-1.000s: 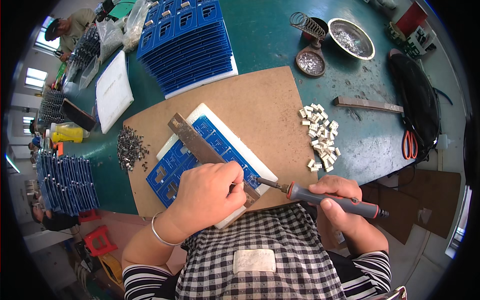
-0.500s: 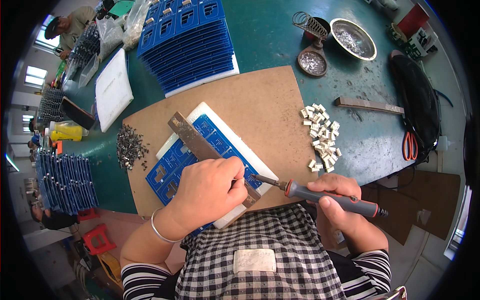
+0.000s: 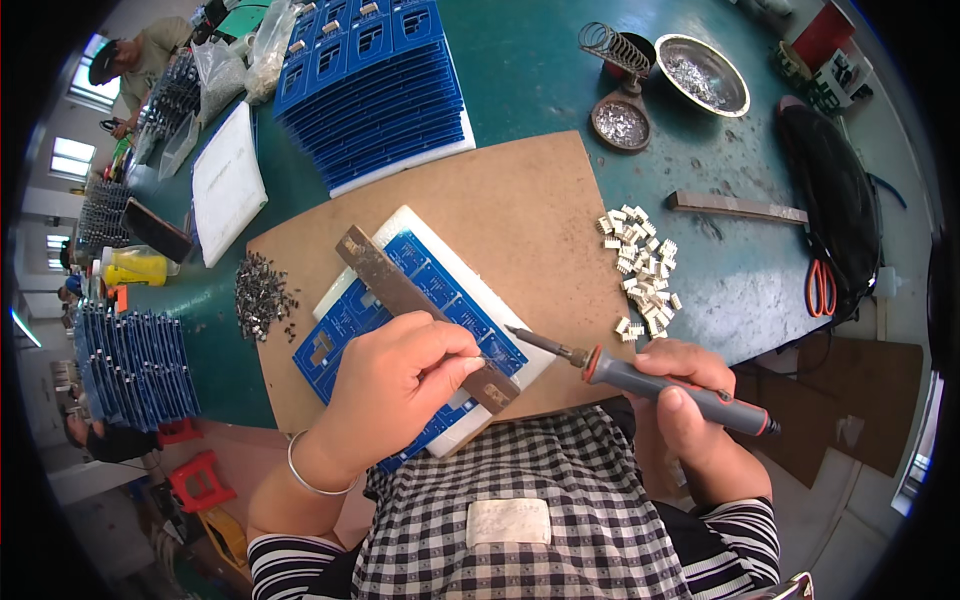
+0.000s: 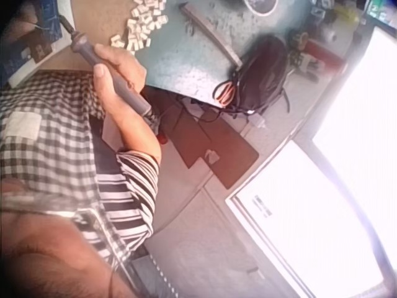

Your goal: The person solders electronic components onto a circuit board panel using a soldering iron and solder wire, places the finished panel onto a stack, and positions a new circuit board panel under a metal guide before soldering components onto it.

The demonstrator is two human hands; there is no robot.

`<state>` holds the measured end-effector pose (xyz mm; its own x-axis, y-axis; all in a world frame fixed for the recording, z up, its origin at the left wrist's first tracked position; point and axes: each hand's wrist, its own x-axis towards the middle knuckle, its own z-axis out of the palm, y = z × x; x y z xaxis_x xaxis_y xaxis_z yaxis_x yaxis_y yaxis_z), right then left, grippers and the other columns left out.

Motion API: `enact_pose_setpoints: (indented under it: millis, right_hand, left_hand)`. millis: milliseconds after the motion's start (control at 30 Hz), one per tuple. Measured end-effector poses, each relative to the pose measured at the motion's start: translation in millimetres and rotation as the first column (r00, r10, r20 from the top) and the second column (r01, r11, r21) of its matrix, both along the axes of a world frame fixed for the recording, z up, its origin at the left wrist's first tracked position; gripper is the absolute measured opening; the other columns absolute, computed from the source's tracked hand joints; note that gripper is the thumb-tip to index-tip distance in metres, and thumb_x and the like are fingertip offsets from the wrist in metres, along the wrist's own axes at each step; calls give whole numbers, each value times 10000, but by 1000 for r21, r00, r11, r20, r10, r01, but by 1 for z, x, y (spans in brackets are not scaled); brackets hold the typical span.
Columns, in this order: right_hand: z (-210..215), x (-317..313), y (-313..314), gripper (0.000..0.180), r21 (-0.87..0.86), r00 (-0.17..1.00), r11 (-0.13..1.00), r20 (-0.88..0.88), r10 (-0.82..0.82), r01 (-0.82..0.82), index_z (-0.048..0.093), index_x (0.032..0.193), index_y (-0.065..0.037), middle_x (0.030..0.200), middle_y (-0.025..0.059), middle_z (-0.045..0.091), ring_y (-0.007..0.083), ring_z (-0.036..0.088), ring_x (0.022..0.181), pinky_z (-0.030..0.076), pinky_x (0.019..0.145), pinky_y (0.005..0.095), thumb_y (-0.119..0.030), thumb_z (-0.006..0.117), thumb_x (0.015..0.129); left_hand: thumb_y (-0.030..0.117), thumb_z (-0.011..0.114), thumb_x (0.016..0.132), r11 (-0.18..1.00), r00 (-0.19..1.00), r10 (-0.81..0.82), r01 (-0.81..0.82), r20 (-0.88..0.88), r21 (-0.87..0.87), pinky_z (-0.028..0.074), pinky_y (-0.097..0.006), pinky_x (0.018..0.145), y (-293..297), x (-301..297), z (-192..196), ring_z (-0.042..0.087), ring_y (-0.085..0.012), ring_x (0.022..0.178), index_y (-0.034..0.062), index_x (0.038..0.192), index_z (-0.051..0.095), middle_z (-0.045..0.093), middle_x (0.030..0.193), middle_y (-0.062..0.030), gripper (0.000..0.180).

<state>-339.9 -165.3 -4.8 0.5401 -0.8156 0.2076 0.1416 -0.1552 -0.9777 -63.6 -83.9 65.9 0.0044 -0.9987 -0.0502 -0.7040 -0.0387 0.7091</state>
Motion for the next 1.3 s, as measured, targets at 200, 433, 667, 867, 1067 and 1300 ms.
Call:
enact_pose_setpoints:
  millis: [200,433,667,867,1067,1300]
  right_hand:
    - [-2,-16,4,320,-78,1000,997,-17,15,-17,695,1028,32,752,125,661,211,616,640,472,589,308,-242,656,869]
    - [-4,-19,9,283,-72,996,995,-62,65,-70,703,1022,26,731,110,657,196,600,616,463,571,300,-196,674,848]
    - [-5,-17,11,269,-39,995,997,-83,59,-62,709,1017,19,759,116,679,197,598,606,462,564,297,-183,683,841]
    - [-6,-16,11,277,-40,995,997,-72,68,-71,712,1017,17,779,116,691,198,602,609,468,568,298,-196,693,841]
    - [-6,-15,11,280,-11,994,996,-74,83,-84,715,1015,13,781,117,693,201,620,627,481,583,298,-208,695,845]
    - [-6,-14,12,282,7,993,997,-88,78,-77,718,1022,5,777,115,689,201,632,640,489,595,296,-214,692,847]
  left_hand:
    - [23,674,825,999,999,33,-33,-3,22,478,-348,556,10,-11,-4,618,-251,654,42,843,604,609,758,-97,75]
    - [56,667,760,993,981,-113,115,155,-5,462,-357,538,4,-12,-9,594,-263,587,71,803,594,590,672,-78,86]
    - [89,663,756,978,979,-171,155,113,142,449,-360,523,-9,-8,-6,592,-263,568,71,797,595,597,657,-86,82]
    - [101,660,768,967,974,-193,169,120,190,447,-361,523,-14,-8,-7,595,-264,573,69,799,595,597,658,-90,79]
    - [103,659,761,969,972,-192,165,139,183,453,-365,530,-13,-10,-6,601,-269,584,73,793,589,598,659,-90,82]
    - [104,661,756,973,970,-188,163,152,164,453,-366,532,-13,-11,-6,599,-268,578,76,794,587,594,656,-88,88]
